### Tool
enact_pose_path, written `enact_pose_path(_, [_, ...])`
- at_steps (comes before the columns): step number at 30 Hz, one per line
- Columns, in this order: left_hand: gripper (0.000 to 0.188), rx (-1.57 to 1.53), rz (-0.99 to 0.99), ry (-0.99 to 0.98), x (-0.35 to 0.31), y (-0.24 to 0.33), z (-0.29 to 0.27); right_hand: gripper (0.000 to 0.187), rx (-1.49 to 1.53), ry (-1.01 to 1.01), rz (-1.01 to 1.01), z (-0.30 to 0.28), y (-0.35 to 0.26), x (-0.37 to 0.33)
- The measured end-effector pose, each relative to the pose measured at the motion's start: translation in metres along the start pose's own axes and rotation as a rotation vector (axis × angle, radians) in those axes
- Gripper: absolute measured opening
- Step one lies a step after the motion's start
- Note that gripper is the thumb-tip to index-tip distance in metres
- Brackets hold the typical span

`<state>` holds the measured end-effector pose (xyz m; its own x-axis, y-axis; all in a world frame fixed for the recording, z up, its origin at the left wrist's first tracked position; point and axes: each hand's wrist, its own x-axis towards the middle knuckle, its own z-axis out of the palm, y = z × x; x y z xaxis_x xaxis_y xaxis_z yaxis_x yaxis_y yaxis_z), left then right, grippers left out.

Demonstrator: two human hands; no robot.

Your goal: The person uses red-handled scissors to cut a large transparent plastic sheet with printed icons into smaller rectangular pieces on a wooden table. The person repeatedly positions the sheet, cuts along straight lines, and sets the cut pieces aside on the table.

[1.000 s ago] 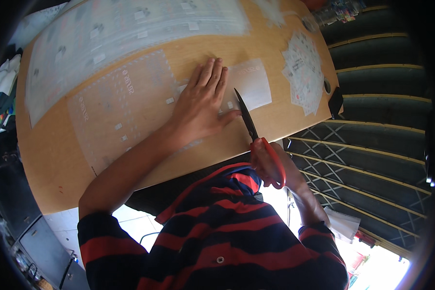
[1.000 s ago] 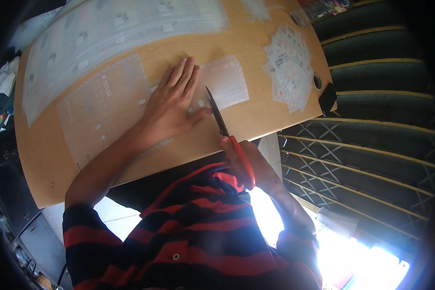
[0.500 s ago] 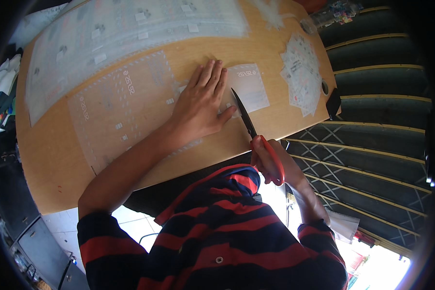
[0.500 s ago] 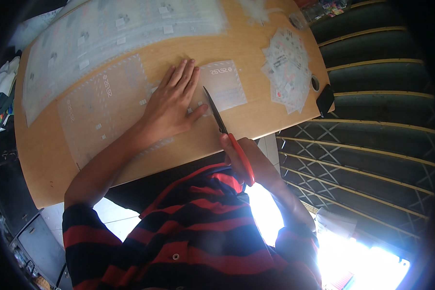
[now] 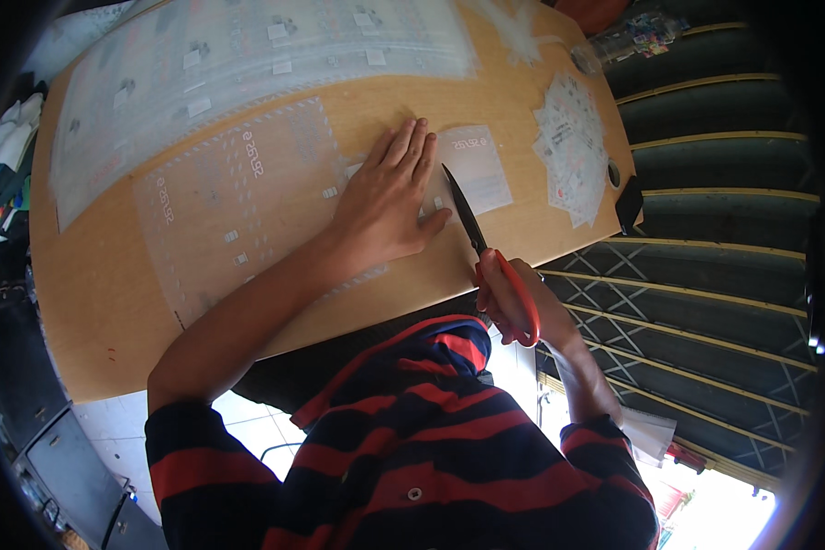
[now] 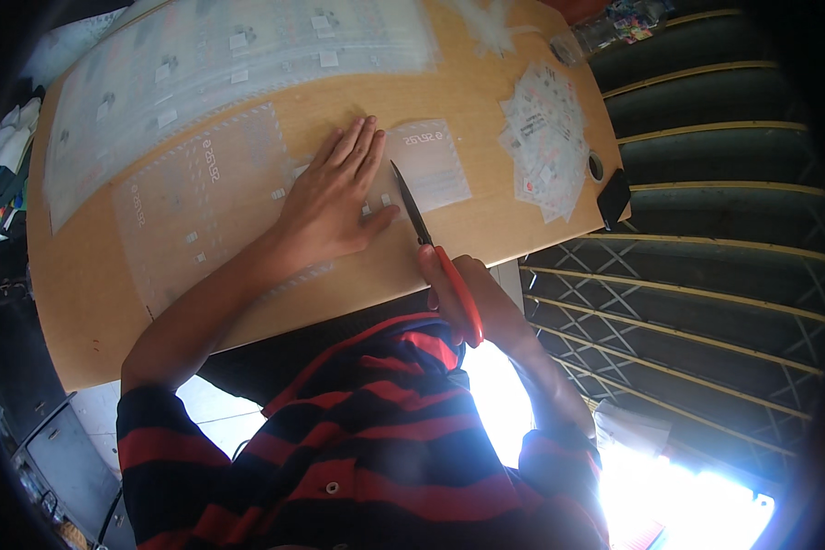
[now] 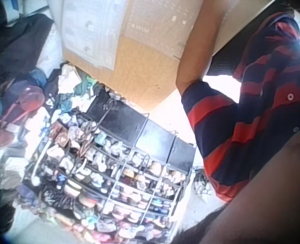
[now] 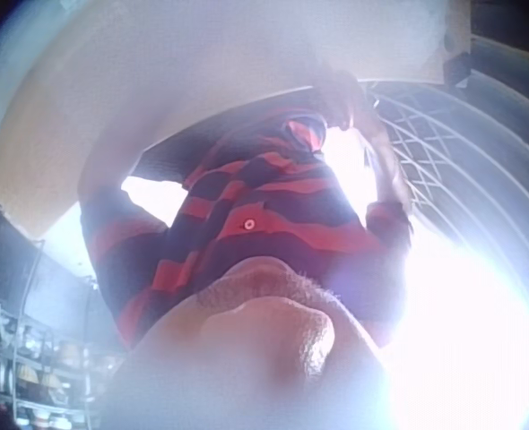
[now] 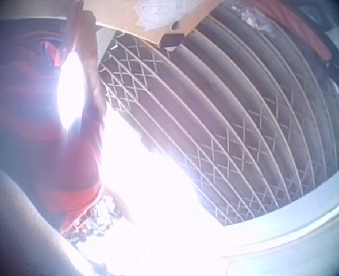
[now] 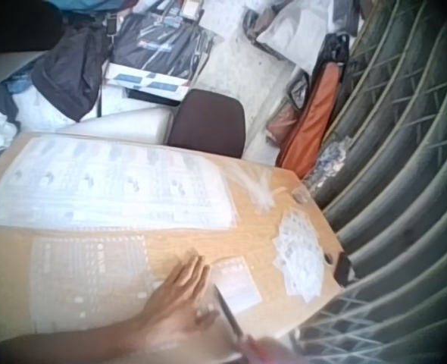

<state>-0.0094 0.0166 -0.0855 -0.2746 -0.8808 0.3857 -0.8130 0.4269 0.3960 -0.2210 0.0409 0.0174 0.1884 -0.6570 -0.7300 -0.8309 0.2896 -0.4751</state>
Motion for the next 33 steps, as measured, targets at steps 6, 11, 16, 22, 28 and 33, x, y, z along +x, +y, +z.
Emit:
enact_pose_path(6, [0.079,0.007,-0.068,0.036,0.000,-0.001,0.003,0.080,-0.047,-0.029,0.005,-0.007,-0.003,0.002])
enact_pose_path(11, [0.077,0.106,-0.165,0.077,0.000,0.003,0.004,0.080,-0.029,-0.017,0.012,-0.006,0.004,0.003])
enact_pose_path(16, [0.077,0.089,-0.174,0.057,-0.002,0.003,0.003,0.081,0.005,-0.011,-0.013,-0.006,-0.009,0.005])
enact_pose_path(22, [0.077,0.102,-0.169,0.052,-0.002,0.003,0.005,0.081,-0.014,-0.006,0.014,-0.005,-0.009,0.008])
enact_pose_path(28, [0.076,0.112,-0.167,0.057,-0.002,0.002,0.006,0.080,-0.034,0.011,-0.040,-0.004,-0.013,0.010])
enact_pose_path(33, [0.076,0.102,-0.157,0.067,-0.002,0.002,0.006,0.080,-0.025,0.028,-0.067,-0.005,-0.018,0.014])
